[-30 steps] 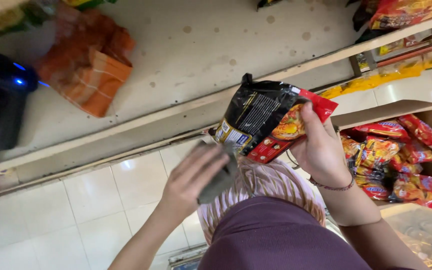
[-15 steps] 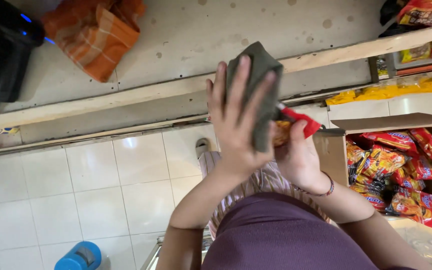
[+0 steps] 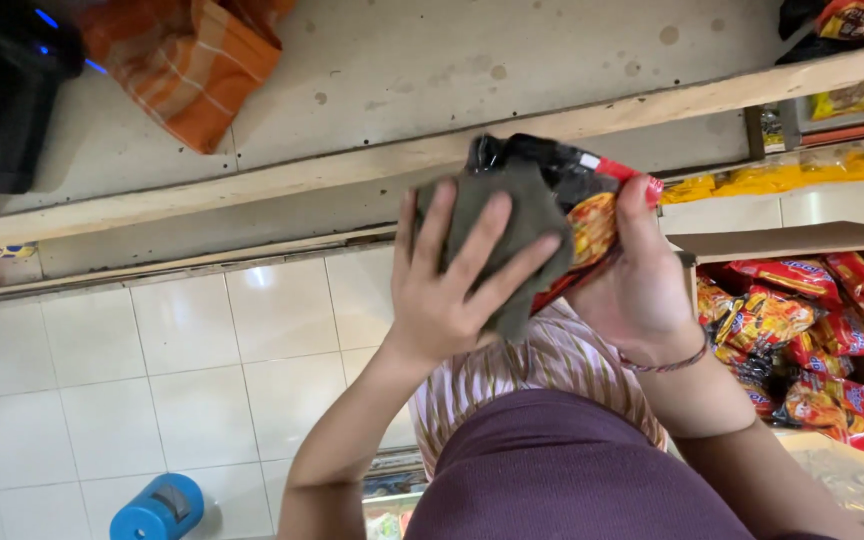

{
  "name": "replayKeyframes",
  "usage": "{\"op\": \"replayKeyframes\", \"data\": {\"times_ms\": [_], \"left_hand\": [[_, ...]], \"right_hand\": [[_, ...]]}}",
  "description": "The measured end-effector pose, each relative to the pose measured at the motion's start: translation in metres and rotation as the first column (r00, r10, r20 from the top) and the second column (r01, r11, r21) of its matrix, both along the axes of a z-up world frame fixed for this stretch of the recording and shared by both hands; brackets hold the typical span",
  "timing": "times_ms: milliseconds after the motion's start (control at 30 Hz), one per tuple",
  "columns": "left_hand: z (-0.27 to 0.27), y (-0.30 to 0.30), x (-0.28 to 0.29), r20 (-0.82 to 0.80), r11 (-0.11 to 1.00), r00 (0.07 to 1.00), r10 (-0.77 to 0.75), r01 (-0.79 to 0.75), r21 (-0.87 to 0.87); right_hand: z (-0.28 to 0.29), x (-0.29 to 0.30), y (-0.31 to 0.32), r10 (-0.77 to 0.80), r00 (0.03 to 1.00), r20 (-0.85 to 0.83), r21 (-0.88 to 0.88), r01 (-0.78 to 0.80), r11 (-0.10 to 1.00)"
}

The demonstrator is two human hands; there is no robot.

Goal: Cleaning, scanning, and restocking instant noodle packets on store shelves.

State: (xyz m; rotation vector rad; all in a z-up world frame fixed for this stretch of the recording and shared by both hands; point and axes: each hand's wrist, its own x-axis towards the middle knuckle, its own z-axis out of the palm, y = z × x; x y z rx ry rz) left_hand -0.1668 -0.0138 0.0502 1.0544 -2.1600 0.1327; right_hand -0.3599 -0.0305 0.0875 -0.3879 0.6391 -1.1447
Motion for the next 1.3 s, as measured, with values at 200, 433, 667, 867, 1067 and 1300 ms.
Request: {"op": "replayKeyframes", "data": {"times_ms": [200, 433, 667, 867, 1067, 1300], "left_hand": [[-0.141, 0.014, 0.055, 0.003, 0.982, 0.991, -0.136, 0.135, -0.134], [-0.047, -0.002, 0.021, -0.470, 0.991, 0.873, -0.129, 0.126, -0.040], [-0.021, -0.007, 0.017, -0.143, 0.999, 0.990, 0.013, -0.006, 0.046], [-0.009, 0.002, 0.134, 0.281, 0.926, 0.913, -0.295, 0.345, -0.150], [0.018, -0.048, 0.253, 0.356, 0.906, 0.920, -0.162, 0.281, -0.315], [0.075, -0.102, 0.313, 0.374, 0.962, 0.913, 0.160, -0.229, 0.149]], "right_hand": [[-0.007, -0.011, -0.005, -0.017, 1.000, 0.007, -0.011, 0.017, 1.000], [-0.046, 0.017, 0.023, -0.112, 0.986, -0.126, -0.123, 0.097, 0.988], [-0.022, 0.059, 0.019, -0.054, 0.976, -0.209, 0.065, 0.069, 0.995], [0.019, 0.090, 0.005, -0.088, 0.994, -0.058, -0.046, 0.085, 0.995], [0.035, 0.109, 0.008, -0.310, 0.916, 0.256, 0.012, 0.317, 0.948], [0.013, 0.122, 0.027, -0.555, 0.788, 0.267, 0.012, 0.573, 0.820]]}}
